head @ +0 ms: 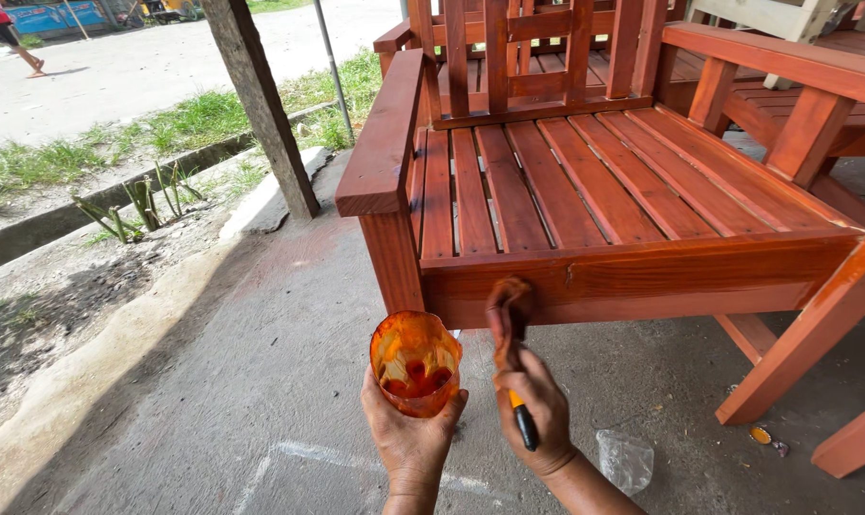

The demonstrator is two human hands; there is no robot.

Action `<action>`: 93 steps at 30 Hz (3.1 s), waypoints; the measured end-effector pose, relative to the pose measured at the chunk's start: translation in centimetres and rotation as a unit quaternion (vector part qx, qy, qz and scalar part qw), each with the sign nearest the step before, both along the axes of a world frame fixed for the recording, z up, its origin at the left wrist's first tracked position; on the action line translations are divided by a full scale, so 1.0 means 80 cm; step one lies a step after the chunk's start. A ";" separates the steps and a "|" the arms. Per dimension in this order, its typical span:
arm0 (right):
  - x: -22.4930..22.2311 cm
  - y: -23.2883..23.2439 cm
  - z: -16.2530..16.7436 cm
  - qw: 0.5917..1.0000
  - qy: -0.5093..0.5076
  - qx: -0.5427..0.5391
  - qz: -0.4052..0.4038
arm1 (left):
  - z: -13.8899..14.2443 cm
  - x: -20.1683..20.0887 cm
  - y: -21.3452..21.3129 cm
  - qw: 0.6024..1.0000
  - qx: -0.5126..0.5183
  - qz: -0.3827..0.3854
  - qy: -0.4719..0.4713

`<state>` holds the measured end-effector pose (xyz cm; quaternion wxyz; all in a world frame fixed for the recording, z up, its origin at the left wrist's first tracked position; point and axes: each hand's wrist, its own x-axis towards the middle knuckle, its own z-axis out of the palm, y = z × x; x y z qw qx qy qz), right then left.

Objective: The person applies a reddish-orange wood stain to a slatted wooden chair, holding a container of stain in one hand and wiping the stain onto the seat rails, legs, and frame with a cloth in the other hand. They reload the cloth from the container and work around the chair, coating different surfaces.

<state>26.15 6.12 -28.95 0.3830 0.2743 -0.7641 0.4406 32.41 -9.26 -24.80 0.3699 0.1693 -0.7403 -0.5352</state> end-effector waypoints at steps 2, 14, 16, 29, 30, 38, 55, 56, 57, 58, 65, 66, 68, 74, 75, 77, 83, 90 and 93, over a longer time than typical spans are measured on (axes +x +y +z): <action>0.003 -0.017 -0.003 0.999 -0.008 0.012 0.048 | -0.001 -0.001 -0.008 0.999 0.000 0.009 0.033; 0.013 -0.019 -0.010 0.967 -0.091 -0.069 0.227 | -0.015 -0.014 -0.025 0.999 0.000 0.024 0.027; 0.012 -0.012 -0.013 0.961 -0.103 -0.098 0.238 | -0.015 -0.017 -0.021 0.999 0.011 0.016 0.044; -0.018 -0.006 0.002 0.955 -0.125 -0.155 0.218 | 0.000 -0.008 -0.008 0.993 0.042 -0.019 0.113; -0.017 0.002 0.000 0.960 -0.118 -0.150 0.203 | -0.001 -0.009 -0.006 0.993 0.031 -0.018 0.113; -0.009 0.133 -0.005 0.988 -0.051 -0.145 0.008 | -0.007 -0.027 0.046 0.994 -0.019 -0.020 0.108; -0.030 0.362 0.007 0.969 -0.008 -0.185 -0.164 | -0.002 -0.030 0.112 0.994 -0.028 -0.090 0.046; -0.030 0.366 0.006 0.964 0.004 -0.191 -0.183 | -0.002 -0.030 0.111 0.995 -0.028 -0.091 0.040; -0.029 0.371 0.006 0.959 0.015 -0.196 -0.203 | -0.003 -0.029 0.110 0.995 -0.022 -0.094 0.038; -0.028 0.377 0.007 0.951 0.020 -0.232 -0.205 | -0.003 -0.029 0.108 0.995 -0.017 -0.097 0.036; -0.052 0.317 0.018 0.897 -0.028 -0.423 -0.126 | -0.005 -0.023 0.091 0.993 -0.006 -0.102 0.060; -0.053 0.294 0.015 0.908 -0.012 -0.403 -0.113 | -0.005 -0.023 0.089 0.993 -0.007 -0.101 0.058; -0.047 0.242 0.010 0.936 0.009 -0.327 -0.129 | -0.005 -0.022 0.085 0.994 -0.008 -0.097 0.057; 0.000 0.114 0.007 0.981 -0.063 -0.166 -0.076 | -0.004 -0.027 0.088 0.994 0.012 -0.099 0.049; 0.006 0.107 0.007 0.983 -0.078 -0.155 -0.055 | -0.004 -0.028 0.090 0.994 0.009 -0.099 0.044; 0.013 0.115 0.011 0.986 -0.095 -0.137 0.028 | -0.005 -0.031 0.097 0.995 0.006 -0.099 0.033; -0.010 0.233 0.023 0.988 0.020 -0.148 -0.046 | -0.005 -0.038 0.123 0.994 -0.002 -0.102 0.032; -0.036 0.392 0.035 0.946 0.035 -0.268 -0.178 | -0.009 -0.040 0.150 0.992 -0.044 -0.110 0.033; -0.044 0.401 0.040 0.931 0.025 -0.305 -0.200 | -0.011 -0.040 0.154 0.990 -0.029 -0.129 0.045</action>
